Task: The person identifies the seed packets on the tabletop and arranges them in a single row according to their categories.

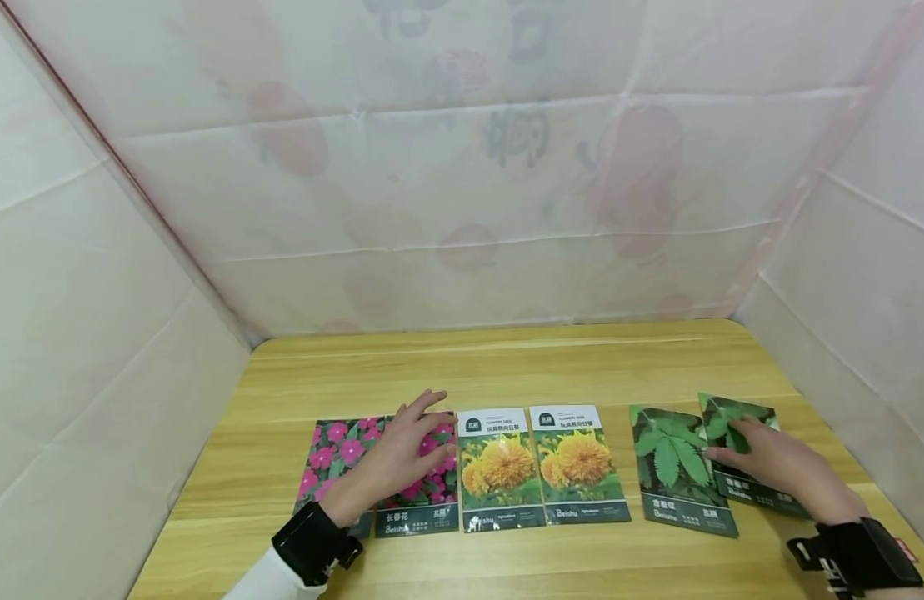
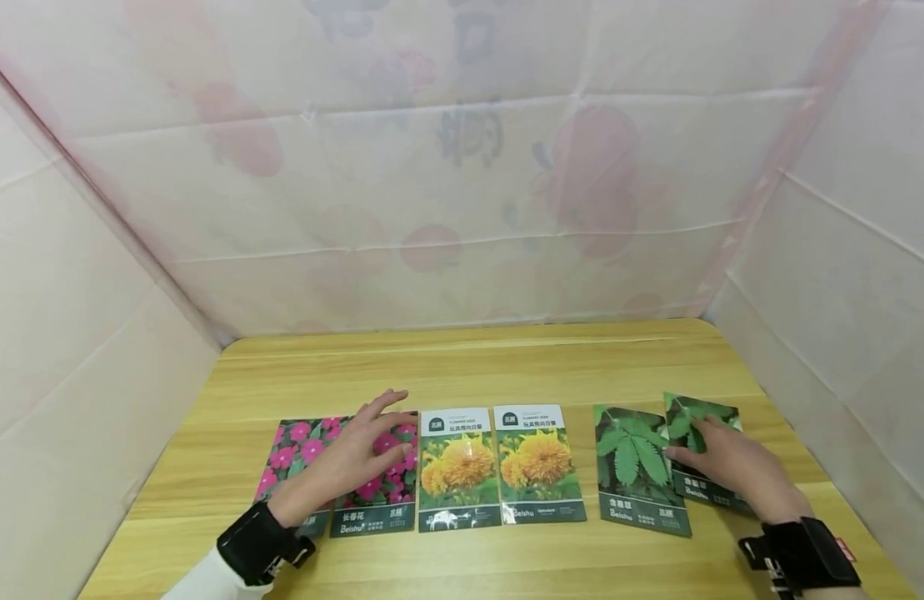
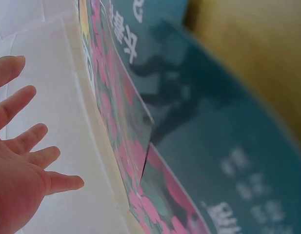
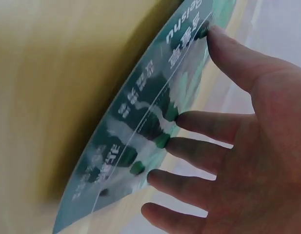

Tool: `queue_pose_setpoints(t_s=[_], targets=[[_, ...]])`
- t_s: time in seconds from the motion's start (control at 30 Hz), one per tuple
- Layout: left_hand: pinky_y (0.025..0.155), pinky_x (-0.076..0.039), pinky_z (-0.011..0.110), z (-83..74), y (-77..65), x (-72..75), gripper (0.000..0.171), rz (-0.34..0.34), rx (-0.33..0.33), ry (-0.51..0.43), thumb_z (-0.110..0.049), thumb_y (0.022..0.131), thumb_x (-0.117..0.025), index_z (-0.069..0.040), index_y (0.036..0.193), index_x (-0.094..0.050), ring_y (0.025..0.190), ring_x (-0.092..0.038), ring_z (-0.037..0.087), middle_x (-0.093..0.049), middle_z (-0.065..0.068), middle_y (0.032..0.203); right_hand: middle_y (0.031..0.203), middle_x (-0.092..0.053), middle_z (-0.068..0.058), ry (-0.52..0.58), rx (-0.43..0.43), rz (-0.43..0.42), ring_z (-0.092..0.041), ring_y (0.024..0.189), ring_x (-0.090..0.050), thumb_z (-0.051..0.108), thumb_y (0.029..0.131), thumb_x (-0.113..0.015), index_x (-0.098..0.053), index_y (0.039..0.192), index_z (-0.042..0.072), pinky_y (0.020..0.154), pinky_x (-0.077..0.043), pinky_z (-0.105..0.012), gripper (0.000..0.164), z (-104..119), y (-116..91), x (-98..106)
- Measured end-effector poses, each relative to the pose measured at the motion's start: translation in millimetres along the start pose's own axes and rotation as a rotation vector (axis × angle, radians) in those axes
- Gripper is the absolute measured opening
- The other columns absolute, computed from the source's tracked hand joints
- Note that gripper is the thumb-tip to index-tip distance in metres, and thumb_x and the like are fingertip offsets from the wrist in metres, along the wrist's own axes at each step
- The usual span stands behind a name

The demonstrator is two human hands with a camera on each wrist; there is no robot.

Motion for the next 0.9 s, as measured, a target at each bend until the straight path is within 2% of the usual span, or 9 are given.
queue_pose_setpoints(t_s=[0.13, 0.23, 0.3, 0.43, 0.57, 0.7, 0.77, 0.9], targets=[[0.117, -0.018, 0.072, 0.9, -2.0, 2.3, 0.038, -0.001, 0.011, -0.002, -0.021, 0.098, -0.076, -0.008, 0.132, -0.068, 0.153, -0.027, 0.040, -0.041, 0.018, 0.160, 0.136, -0.042, -0.050, -0.038, 0.035, -0.080, -0.067, 0.117, -0.047, 0.068, 0.095, -0.059, -0.047, 0.139, -0.021, 0.089, -0.044, -0.074, 0.100, 6.4, -8.3, 1.6], [0.117, -0.019, 0.073, 1.2, -2.3, 3.1, 0.038, -0.005, 0.005, 0.001, -0.021, 0.098, -0.075, -0.008, 0.133, -0.067, 0.153, -0.028, 0.040, -0.041, 0.018, 0.160, 0.128, -0.056, -0.042, -0.066, 0.083, -0.191, -0.059, 0.111, -0.056, 0.061, 0.096, -0.063, -0.055, 0.134, -0.017, 0.087, -0.049, -0.067, 0.087, 30.0, -14.3, 3.2], [0.116, -0.019, 0.073, 0.9, -2.2, 3.0, 0.038, -0.012, 0.003, 0.006, -0.021, 0.098, -0.074, -0.008, 0.134, -0.067, 0.153, -0.027, 0.039, -0.041, 0.017, 0.160, 0.124, -0.060, -0.039, -0.091, 0.098, -0.228, -0.056, 0.109, -0.059, 0.062, 0.096, -0.063, -0.059, 0.131, -0.015, 0.086, -0.049, -0.065, 0.085, 48.4, -15.1, 1.0], [0.116, -0.021, 0.073, -1.9, -1.8, 3.1, 0.037, -0.019, -0.010, 0.010, -0.020, 0.098, -0.075, -0.009, 0.132, -0.068, 0.153, -0.028, 0.041, -0.041, 0.017, 0.160, 0.131, -0.057, -0.038, -0.118, 0.115, -0.210, -0.058, 0.119, -0.053, 0.070, 0.093, -0.061, -0.060, 0.133, -0.013, 0.093, -0.045, -0.068, 0.093, 76.3, -14.0, -12.5], [0.115, -0.023, 0.074, -4.3, -1.1, 3.1, 0.037, -0.023, -0.023, 0.008, -0.021, 0.097, -0.076, -0.008, 0.131, -0.069, 0.152, -0.029, 0.041, -0.042, 0.019, 0.159, 0.141, -0.048, -0.040, -0.096, 0.123, -0.190, -0.059, 0.125, -0.046, 0.073, 0.090, -0.060, -0.053, 0.141, -0.012, 0.095, -0.043, -0.069, 0.099, 89.1, -11.3, -22.1], [0.115, -0.023, 0.074, -5.1, -0.2, 2.7, 0.037, -0.021, -0.024, 0.008, -0.022, 0.098, -0.075, -0.008, 0.131, -0.069, 0.152, -0.030, 0.041, -0.042, 0.019, 0.159, 0.130, -0.049, -0.045, -0.040, 0.092, -0.163, -0.060, 0.114, -0.051, 0.071, 0.088, -0.065, -0.044, 0.144, -0.018, 0.093, -0.043, -0.068, 0.107, 93.7, -4.6, -18.6], [0.115, -0.023, 0.074, -5.5, 0.3, 2.7, 0.037, -0.022, -0.024, 0.010, -0.023, 0.098, -0.075, -0.008, 0.131, -0.069, 0.152, -0.030, 0.040, -0.042, 0.019, 0.159, 0.122, -0.049, -0.047, -0.011, 0.076, -0.140, -0.059, 0.106, -0.053, 0.067, 0.087, -0.070, -0.039, 0.143, -0.022, 0.087, -0.046, -0.065, 0.109, 95.0, -0.6, -14.5], [0.115, -0.023, 0.073, -5.8, 0.6, 3.0, 0.037, -0.026, -0.021, 0.009, -0.023, 0.098, -0.076, -0.009, 0.131, -0.069, 0.152, -0.030, 0.039, -0.042, 0.018, 0.159, 0.121, -0.041, -0.053, 0.036, 0.045, -0.080, -0.059, 0.100, -0.052, 0.063, 0.082, -0.079, -0.032, 0.141, -0.027, 0.077, -0.048, -0.057, 0.117, 93.1, 8.2, -7.0]])
Point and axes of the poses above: each hand's wrist, its own y-axis towards the middle knuckle, its own x-axis out of the back of the hand, z = x × y, the point moved 5 cm from there along y, towards the middle knuckle
